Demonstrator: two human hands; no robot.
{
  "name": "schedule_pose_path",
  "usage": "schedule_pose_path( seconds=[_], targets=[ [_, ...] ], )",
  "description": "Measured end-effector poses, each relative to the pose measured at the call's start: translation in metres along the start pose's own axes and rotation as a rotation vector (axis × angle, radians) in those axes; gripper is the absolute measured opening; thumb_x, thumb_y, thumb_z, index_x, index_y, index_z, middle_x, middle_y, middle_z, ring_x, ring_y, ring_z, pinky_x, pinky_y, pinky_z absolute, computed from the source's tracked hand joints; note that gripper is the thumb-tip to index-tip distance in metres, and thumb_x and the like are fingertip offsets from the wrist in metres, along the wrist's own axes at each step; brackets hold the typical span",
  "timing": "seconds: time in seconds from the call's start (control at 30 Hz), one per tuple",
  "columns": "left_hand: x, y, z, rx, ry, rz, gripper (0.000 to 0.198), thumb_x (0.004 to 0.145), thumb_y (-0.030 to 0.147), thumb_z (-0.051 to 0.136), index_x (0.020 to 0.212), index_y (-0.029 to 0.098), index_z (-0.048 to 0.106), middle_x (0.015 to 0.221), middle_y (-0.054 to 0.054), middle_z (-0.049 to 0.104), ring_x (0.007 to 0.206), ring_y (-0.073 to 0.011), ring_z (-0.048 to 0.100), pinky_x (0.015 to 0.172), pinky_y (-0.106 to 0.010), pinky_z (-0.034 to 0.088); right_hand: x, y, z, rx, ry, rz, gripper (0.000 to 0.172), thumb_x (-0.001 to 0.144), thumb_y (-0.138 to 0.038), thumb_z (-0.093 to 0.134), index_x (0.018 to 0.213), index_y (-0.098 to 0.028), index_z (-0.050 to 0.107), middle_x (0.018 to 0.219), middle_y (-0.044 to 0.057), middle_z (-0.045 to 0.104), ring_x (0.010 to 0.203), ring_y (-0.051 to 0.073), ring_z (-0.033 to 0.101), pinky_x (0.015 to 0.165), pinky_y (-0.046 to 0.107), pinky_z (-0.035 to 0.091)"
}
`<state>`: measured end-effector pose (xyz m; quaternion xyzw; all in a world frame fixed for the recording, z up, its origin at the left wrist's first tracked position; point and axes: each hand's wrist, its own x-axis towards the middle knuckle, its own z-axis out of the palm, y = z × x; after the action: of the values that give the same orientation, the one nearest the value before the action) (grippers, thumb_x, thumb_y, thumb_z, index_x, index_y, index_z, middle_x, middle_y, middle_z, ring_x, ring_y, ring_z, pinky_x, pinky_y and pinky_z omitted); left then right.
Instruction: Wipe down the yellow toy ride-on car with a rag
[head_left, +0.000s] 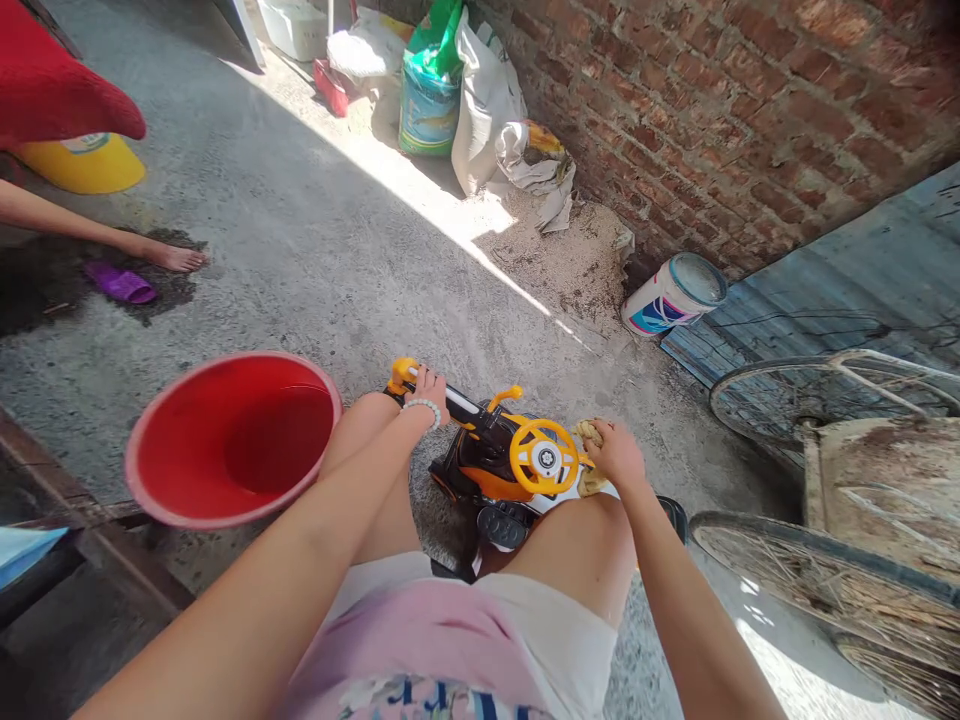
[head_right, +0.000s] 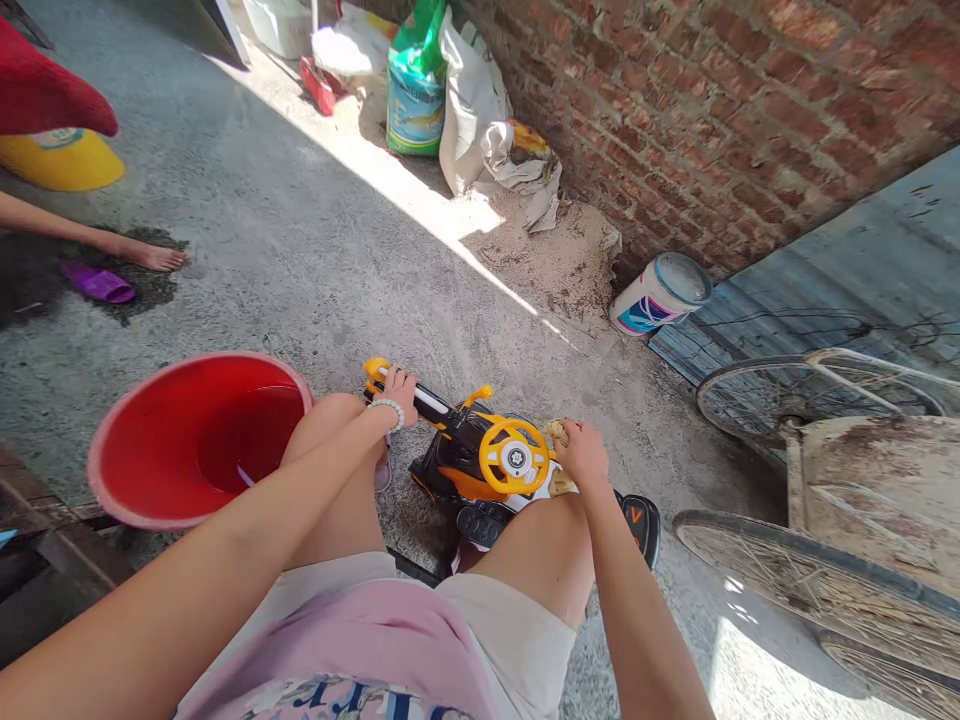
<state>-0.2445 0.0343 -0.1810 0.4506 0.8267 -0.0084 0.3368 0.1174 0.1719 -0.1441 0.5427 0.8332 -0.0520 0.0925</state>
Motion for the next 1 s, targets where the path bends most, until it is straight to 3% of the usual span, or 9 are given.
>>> schedule_pose_path(
  seconds=[0.07,0.17,0.23,0.33,0.5,0.63,0.77,0.9,1.0],
  targets=[
    [-0.001,-0.001,-0.002,0.005,-0.002,0.009,0.083,0.078,0.023,0.066,0.156,0.023,0.039,0.177,-0.013,0.009,0.163,-0.0351,-0.011,0.118,-0.063,0.039,-0.002,-0.014,0.004,0.146,0.081,-0.146,0.040,0.093,-0.032,0.061,0.132,-0.025,0.068,0.128,0.013,0.065,0.118,0.028,0.059,0.097,0.039,0.049],
    [-0.003,0.000,-0.003,0.021,0.007,-0.009,0.086,0.077,0.024,0.066,0.157,0.022,0.037,0.176,-0.014,0.012,0.163,-0.0362,-0.009,0.119,-0.064,0.038,0.000,-0.038,0.019,0.292,0.068,-0.309,0.042,0.088,-0.027,0.062,0.129,-0.025,0.069,0.130,0.011,0.064,0.118,0.026,0.058,0.104,0.042,0.046],
    [-0.004,0.000,-0.003,0.032,0.009,-0.009,0.085,0.077,0.023,0.064,0.157,0.021,0.038,0.176,-0.014,0.014,0.163,-0.0363,-0.007,0.119,-0.065,0.038,0.002,-0.043,0.030,0.315,0.058,-0.238,0.043,0.085,-0.024,0.061,0.127,-0.024,0.069,0.130,0.012,0.062,0.118,0.027,0.057,0.104,0.045,0.047],
    [-0.005,0.000,-0.001,0.031,0.020,0.017,0.083,0.077,0.021,0.063,0.156,0.022,0.039,0.176,-0.013,0.015,0.163,-0.0360,-0.006,0.119,-0.065,0.037,-0.005,-0.031,0.042,0.307,0.058,-0.060,0.045,0.087,-0.025,0.058,0.131,-0.022,0.066,0.130,0.014,0.061,0.119,0.029,0.056,0.104,0.046,0.047],
    [0.001,-0.001,0.003,-0.020,0.031,0.015,0.081,0.079,0.022,0.062,0.156,0.023,0.038,0.175,-0.012,0.016,0.163,-0.0352,-0.008,0.121,-0.066,0.033,-0.049,-0.022,0.044,0.165,-0.005,0.109,0.045,0.090,-0.026,0.057,0.135,-0.019,0.062,0.122,0.018,0.062,0.110,0.031,0.062,0.095,0.044,0.050],
    [0.004,0.001,0.005,-0.015,0.027,0.005,0.082,0.080,0.027,0.066,0.157,0.023,0.037,0.175,-0.014,0.016,0.163,-0.0364,-0.008,0.120,-0.066,0.035,-0.104,-0.058,0.047,0.077,-0.017,0.210,0.036,0.096,-0.034,0.054,0.128,-0.019,0.063,0.108,0.017,0.062,0.088,0.029,0.065,0.076,0.040,0.052],
    [0.004,0.000,0.006,0.007,0.028,0.007,0.084,0.078,0.027,0.070,0.156,0.021,0.038,0.175,-0.015,0.013,0.162,-0.0371,-0.010,0.120,-0.063,0.037,-0.137,-0.098,0.050,0.153,-0.035,0.086,0.031,0.093,-0.030,0.056,0.122,-0.022,0.065,0.109,0.014,0.062,0.082,0.025,0.065,0.071,0.036,0.051],
    [-0.001,-0.002,0.002,0.034,0.026,0.022,0.085,0.078,0.024,0.067,0.157,0.020,0.037,0.176,-0.014,0.013,0.163,-0.0372,-0.009,0.121,-0.062,0.037,-0.125,-0.109,0.042,0.367,0.014,-0.067,0.036,0.091,-0.030,0.058,0.126,-0.024,0.064,0.114,0.011,0.064,0.095,0.025,0.065,0.082,0.036,0.053],
    [-0.005,-0.002,-0.003,0.041,0.001,0.032,0.082,0.080,0.022,0.064,0.157,0.021,0.036,0.176,-0.014,0.010,0.163,-0.0349,-0.008,0.120,-0.061,0.039,-0.095,-0.104,0.035,0.479,0.201,-0.078,0.042,0.092,-0.035,0.056,0.132,-0.025,0.063,0.122,0.012,0.061,0.110,0.027,0.061,0.091,0.040,0.053]
  ],
)
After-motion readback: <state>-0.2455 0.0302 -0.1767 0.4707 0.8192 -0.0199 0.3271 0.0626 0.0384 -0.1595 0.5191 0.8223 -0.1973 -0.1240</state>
